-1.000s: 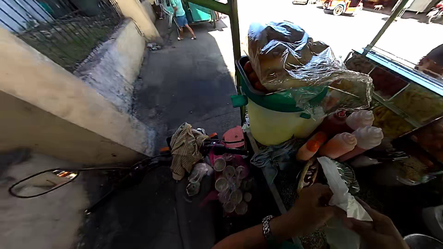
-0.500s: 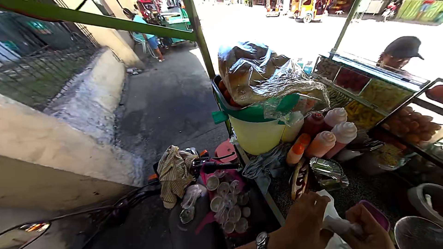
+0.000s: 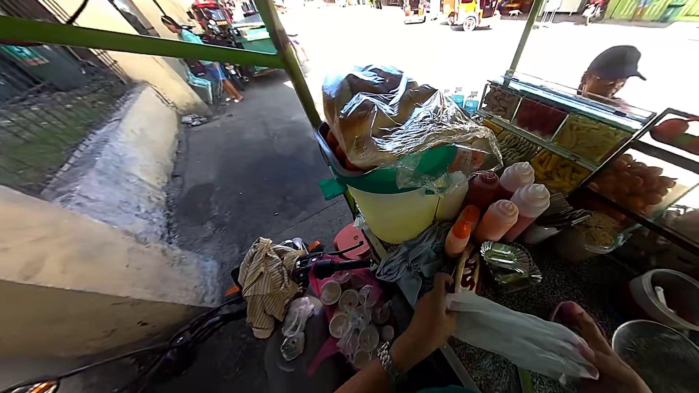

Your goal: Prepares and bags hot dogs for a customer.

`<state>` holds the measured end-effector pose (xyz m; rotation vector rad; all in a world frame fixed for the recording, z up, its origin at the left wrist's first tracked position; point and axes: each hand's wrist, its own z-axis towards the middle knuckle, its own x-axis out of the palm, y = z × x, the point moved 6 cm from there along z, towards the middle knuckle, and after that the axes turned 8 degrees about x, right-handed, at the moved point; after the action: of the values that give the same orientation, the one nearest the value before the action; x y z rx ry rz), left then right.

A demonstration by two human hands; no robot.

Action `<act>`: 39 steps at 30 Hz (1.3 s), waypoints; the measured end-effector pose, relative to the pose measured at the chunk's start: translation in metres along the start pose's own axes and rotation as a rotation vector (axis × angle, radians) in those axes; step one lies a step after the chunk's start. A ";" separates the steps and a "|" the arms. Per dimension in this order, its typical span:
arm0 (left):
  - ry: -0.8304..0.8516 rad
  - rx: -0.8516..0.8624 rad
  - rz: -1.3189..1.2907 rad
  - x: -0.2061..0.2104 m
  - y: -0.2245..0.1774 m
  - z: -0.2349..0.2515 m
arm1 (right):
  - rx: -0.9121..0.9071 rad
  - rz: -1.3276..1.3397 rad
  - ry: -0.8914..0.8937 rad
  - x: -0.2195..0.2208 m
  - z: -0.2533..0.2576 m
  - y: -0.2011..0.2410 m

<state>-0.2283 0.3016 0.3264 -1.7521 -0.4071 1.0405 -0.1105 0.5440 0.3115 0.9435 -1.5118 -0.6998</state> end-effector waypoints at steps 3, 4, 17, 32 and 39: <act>-0.097 -0.125 0.067 -0.016 0.015 0.001 | -0.064 -0.319 0.174 0.036 -0.006 -0.003; -0.091 -0.047 -0.030 -0.015 0.014 -0.003 | -0.051 -0.536 0.097 0.038 -0.005 -0.009; 0.257 -0.391 0.667 -0.003 0.098 -0.048 | 0.607 -1.111 0.309 0.055 0.026 -0.129; -0.063 -0.043 0.607 -0.054 0.131 -0.062 | -0.466 -2.047 0.701 0.013 0.193 -0.060; -0.154 -0.015 0.577 -0.056 0.139 -0.076 | -0.348 -1.958 0.939 0.011 0.225 -0.074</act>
<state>-0.2266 0.1584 0.2377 -1.8531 0.0093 1.5866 -0.3187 0.4798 0.2188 1.9063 0.7538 -1.3885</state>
